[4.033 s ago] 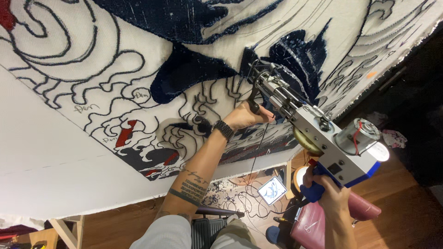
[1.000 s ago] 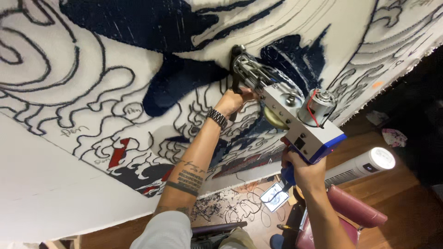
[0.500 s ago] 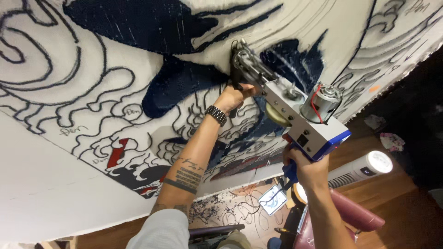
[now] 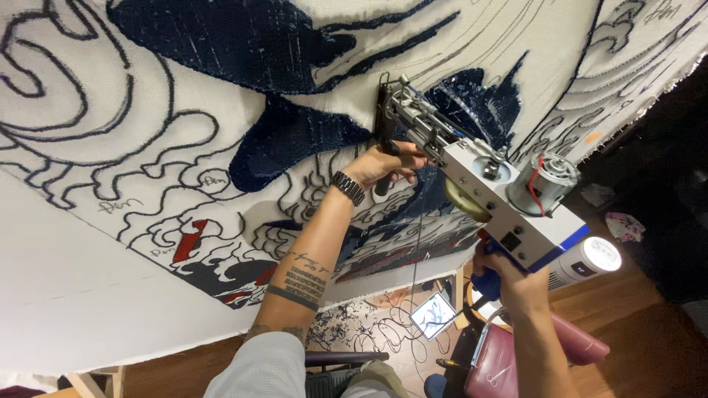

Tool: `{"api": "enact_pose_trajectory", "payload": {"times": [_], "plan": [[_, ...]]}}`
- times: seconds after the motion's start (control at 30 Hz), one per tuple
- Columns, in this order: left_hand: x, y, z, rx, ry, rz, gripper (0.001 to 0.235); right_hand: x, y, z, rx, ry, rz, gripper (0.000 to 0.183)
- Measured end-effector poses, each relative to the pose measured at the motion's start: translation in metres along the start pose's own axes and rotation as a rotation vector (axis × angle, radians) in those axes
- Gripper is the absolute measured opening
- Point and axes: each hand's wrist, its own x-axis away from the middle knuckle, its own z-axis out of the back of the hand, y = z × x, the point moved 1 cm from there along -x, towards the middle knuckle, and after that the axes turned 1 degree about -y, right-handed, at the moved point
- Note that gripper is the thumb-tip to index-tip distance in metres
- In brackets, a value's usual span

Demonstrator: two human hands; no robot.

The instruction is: The person uses a handheld tufting gun to apply dark blue yarn into a stretched fabric canvas, following a pre-drawn design. The person moves the tool across the surface to fill outlined sections with tufted yarn.

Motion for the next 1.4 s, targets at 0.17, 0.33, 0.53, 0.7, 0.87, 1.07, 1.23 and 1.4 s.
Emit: {"api": "enact_pose_trajectory", "payload": {"times": [0.17,0.33,0.53,0.7,0.87,1.07,1.23,1.4], "plan": [[0.013,0.0,-0.018,0.043,-0.046,0.0,0.046,0.01,-0.018,0.01,0.012,-0.054,0.008,0.007],[0.027,0.007,-0.04,-0.048,-0.212,-0.006,0.03,0.05,-0.009,0.023,-0.174,0.1,-0.164,0.034],[0.04,0.022,-0.065,-0.231,-0.175,0.011,0.029,0.093,0.052,0.073,-0.42,0.058,-0.164,0.037],[0.053,0.01,-0.072,-0.29,-0.124,0.07,0.032,0.1,0.031,0.064,-0.409,0.047,-0.097,0.036],[0.063,0.0,-0.072,-0.298,-0.008,0.108,0.026,0.109,0.038,0.061,-0.488,0.058,-0.074,0.04],[0.067,0.02,-0.084,-0.432,-0.144,-0.108,0.023,0.127,0.059,0.083,-0.44,0.053,-0.19,0.043],[0.051,-0.01,-0.079,-0.435,-0.196,-0.091,0.019,0.127,0.064,0.092,-0.414,-0.004,-0.174,0.034],[0.063,-0.021,-0.071,-0.302,-0.108,0.063,0.018,0.12,0.04,0.066,-0.395,0.03,-0.128,0.034]]}}
